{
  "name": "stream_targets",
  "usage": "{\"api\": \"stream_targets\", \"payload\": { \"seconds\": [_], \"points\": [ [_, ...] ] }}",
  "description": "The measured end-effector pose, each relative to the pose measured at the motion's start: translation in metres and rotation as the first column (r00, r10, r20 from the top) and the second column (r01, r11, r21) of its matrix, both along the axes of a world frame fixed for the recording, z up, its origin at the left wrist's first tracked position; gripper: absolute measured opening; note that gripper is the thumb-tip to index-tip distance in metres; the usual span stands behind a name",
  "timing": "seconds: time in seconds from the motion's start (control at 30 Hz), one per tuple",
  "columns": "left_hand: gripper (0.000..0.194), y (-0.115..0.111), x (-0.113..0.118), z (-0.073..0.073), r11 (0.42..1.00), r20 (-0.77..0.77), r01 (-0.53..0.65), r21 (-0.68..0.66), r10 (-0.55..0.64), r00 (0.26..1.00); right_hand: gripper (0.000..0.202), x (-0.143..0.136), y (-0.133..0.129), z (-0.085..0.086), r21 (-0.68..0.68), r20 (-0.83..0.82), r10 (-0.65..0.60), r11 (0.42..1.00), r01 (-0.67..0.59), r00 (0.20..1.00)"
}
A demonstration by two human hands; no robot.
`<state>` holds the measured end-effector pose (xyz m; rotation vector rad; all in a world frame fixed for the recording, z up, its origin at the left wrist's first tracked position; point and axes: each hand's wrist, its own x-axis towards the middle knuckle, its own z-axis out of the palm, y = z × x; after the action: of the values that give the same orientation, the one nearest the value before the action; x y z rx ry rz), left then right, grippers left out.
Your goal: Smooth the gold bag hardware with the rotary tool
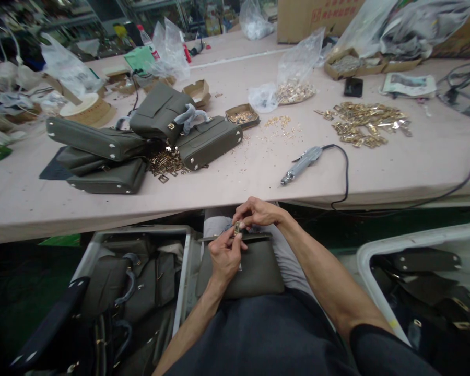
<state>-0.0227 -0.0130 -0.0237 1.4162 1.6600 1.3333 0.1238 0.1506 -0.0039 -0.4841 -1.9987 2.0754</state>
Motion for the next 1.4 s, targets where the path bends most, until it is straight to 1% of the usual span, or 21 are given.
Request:
{"api": "stream_targets", "payload": {
  "seconds": [0.1,0.23,0.3,0.37,0.43,0.53,0.6,0.73,0.87,0.97,1.03,1.17,1.27,1.4],
  "points": [
    [0.03,0.001,0.003,0.0,1.0,-0.009,-0.019,0.007,0.02,1.0,0.034,0.001,-0.001,-0.002,0.014,-0.003,-0.022,1.0,0.022,1.0],
    [0.031,0.001,0.006,-0.001,0.998,-0.034,-0.054,-0.014,0.054,0.998,0.034,0.001,-0.001,-0.002,0.045,-0.001,-0.034,0.998,0.034,0.999],
    [0.033,0.001,0.005,0.0,0.998,-0.02,-0.045,-0.033,0.044,0.999,0.035,0.001,-0.001,-0.001,0.054,-0.009,-0.037,0.998,0.037,0.999],
    [0.035,0.001,0.003,0.001,0.998,0.046,-0.019,-0.061,0.022,0.999,0.035,0.002,-0.001,-0.001,0.05,-0.022,-0.038,0.998,0.039,0.999],
    [0.034,0.002,0.001,0.002,0.996,0.178,0.004,-0.094,0.012,0.984,0.034,0.002,-0.001,-0.001,0.041,-0.032,-0.03,0.999,0.032,0.999],
    [0.032,0.006,-0.003,0.0,0.989,0.408,0.029,-0.144,0.033,0.912,0.035,0.0,-0.001,-0.001,0.042,-0.04,-0.021,0.999,0.023,0.999],
    [0.032,0.009,-0.005,-0.001,0.985,0.503,0.031,-0.169,0.059,0.862,0.036,-0.002,-0.001,-0.001,0.044,-0.041,-0.022,0.999,0.024,0.999],
    [0.029,0.011,-0.008,0.002,0.984,0.559,0.03,-0.177,0.076,0.825,0.036,-0.004,0.0,0.0,0.035,-0.044,0.003,0.999,-0.001,0.999],
    [0.026,0.009,-0.009,0.006,0.98,0.558,0.05,-0.194,0.069,0.827,0.035,-0.004,0.002,0.002,0.02,-0.025,0.063,0.998,-0.063,0.998],
    [0.026,0.008,-0.009,0.006,0.98,0.558,0.049,-0.195,0.07,0.827,0.035,-0.006,0.002,0.004,0.004,-0.01,0.088,0.996,-0.088,0.996],
    [0.026,0.009,-0.007,0.005,0.981,0.575,0.005,-0.192,0.108,0.811,0.035,-0.007,0.001,0.004,0.012,-0.003,0.062,0.998,-0.062,0.998],
    [0.026,0.013,-0.001,0.002,0.977,0.583,-0.084,-0.199,0.186,0.791,0.036,-0.007,-0.008,0.005,0.04,0.016,-0.059,0.998,0.058,0.998],
    [0.025,0.016,0.002,-0.001,0.977,0.58,-0.104,-0.185,0.194,0.791,0.039,-0.005,-0.018,0.005,0.056,0.017,-0.159,0.986,0.158,0.987],
    [0.025,0.017,0.004,-0.003,0.98,0.563,-0.122,-0.156,0.19,0.804,0.037,-0.007,-0.032,0.003,0.125,0.0,-0.285,0.951,0.283,0.959]
  ]
}}
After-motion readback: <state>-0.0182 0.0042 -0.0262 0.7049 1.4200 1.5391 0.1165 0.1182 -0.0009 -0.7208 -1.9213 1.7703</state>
